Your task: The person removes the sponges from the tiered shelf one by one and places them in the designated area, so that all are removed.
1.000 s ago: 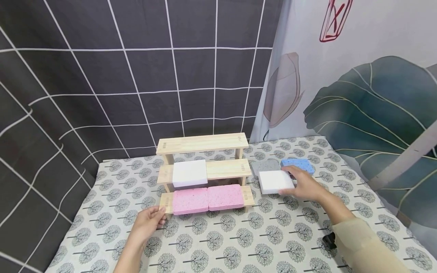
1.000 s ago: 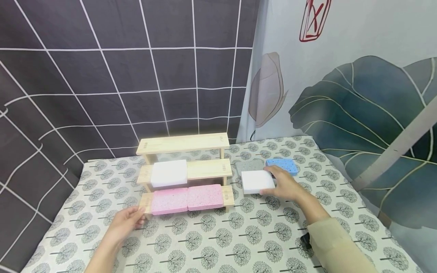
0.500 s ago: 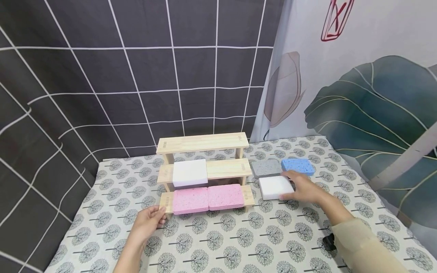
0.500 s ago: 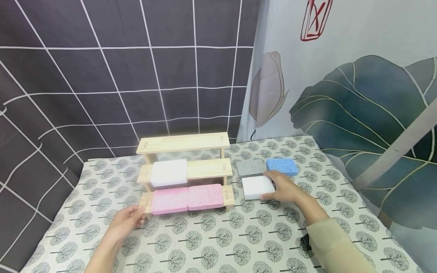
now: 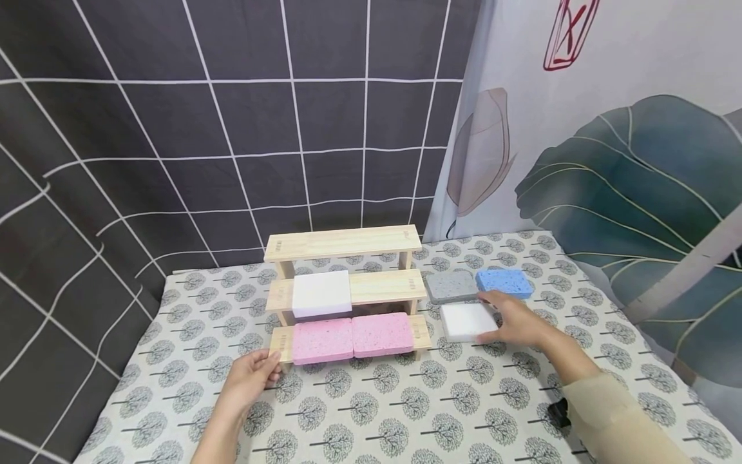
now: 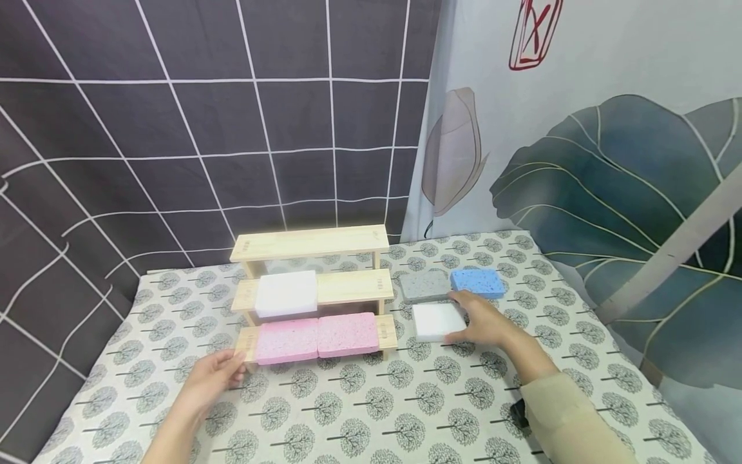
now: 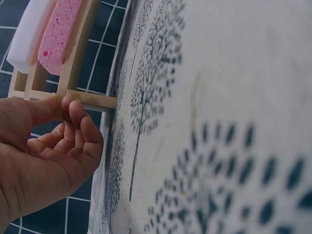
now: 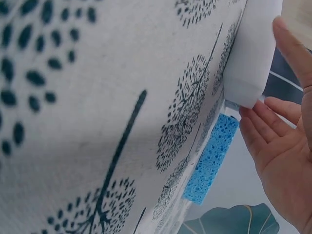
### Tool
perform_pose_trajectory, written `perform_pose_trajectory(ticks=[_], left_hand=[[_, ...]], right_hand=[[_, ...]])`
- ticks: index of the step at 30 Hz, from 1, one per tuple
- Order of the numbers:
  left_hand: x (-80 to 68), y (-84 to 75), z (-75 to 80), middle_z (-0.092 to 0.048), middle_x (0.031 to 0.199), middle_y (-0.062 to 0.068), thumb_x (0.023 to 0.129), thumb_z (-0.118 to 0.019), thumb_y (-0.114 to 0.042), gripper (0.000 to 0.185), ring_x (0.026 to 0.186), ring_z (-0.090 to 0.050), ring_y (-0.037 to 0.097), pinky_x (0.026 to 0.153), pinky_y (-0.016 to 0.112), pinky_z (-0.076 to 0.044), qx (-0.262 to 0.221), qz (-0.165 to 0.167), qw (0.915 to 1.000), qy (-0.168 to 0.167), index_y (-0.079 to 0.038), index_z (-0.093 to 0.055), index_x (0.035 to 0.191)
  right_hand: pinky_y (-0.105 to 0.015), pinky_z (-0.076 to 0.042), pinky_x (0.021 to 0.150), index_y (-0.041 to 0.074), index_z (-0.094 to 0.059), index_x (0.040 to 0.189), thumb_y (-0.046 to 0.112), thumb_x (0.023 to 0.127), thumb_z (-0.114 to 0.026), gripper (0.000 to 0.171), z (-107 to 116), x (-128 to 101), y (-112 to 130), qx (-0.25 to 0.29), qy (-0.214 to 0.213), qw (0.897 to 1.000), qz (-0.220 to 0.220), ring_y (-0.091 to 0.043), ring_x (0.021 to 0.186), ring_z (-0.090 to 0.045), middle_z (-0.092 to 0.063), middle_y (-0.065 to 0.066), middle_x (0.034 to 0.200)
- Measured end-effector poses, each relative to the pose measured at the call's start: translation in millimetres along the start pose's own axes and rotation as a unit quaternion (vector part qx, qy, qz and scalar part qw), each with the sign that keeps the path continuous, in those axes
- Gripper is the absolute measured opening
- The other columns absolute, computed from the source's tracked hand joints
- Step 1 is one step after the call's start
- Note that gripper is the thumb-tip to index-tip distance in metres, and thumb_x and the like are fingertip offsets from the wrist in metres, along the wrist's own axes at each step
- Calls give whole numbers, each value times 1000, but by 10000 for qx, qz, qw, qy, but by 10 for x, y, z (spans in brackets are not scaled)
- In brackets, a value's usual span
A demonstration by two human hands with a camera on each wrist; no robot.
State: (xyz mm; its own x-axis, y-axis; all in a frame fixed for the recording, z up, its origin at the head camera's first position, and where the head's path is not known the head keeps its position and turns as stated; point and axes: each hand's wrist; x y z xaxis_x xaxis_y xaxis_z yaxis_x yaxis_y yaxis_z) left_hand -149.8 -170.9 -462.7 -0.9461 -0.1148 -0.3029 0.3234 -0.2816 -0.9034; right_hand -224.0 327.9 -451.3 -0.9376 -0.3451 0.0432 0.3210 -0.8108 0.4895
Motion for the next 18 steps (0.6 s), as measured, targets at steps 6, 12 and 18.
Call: perform_pose_trajectory(ticks=[6, 12, 18], left_hand=[[-2, -2, 2, -64, 85, 9, 95, -53, -17, 35, 76, -58, 18, 67, 25, -54, -22, -7, 10000, 9, 11, -53, 117], [-9, -9, -4, -64, 85, 9, 95, -52, -17, 35, 75, -58, 17, 67, 25, -54, -32, -8, 10000, -9, 11, -53, 117], [-12, -14, -11, -64, 85, 8, 95, -52, -17, 36, 76, -57, 17, 68, 25, -54, -19, 8, 10000, -22, 11, -52, 118]], right_hand=[[-62, -29, 103, -5, -37, 138, 59, 68, -73, 102, 18, 11, 1, 20, -241, 9997, 43, -46, 125, -38, -40, -28, 138], [-59, -41, 94, -2, -39, 138, 54, 77, -69, 87, 38, 52, 43, 108, -727, 9973, 48, -42, 114, -50, -49, -23, 132], [-53, -44, 94, -1, -44, 135, 43, 81, -71, 75, 49, 85, 112, 344, -1180, 9922, 206, -38, 109, -54, -54, -21, 126]])
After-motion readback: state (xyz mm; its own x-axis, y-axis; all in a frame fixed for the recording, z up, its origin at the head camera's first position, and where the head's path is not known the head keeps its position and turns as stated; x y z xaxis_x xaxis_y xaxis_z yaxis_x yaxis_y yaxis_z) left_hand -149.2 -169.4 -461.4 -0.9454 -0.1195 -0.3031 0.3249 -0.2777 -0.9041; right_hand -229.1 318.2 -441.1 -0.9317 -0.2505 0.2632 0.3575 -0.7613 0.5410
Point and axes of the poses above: each hand's wrist, its own x-axis towards the middle knuckle, its own z-axis out of the back of the hand, y = z × x
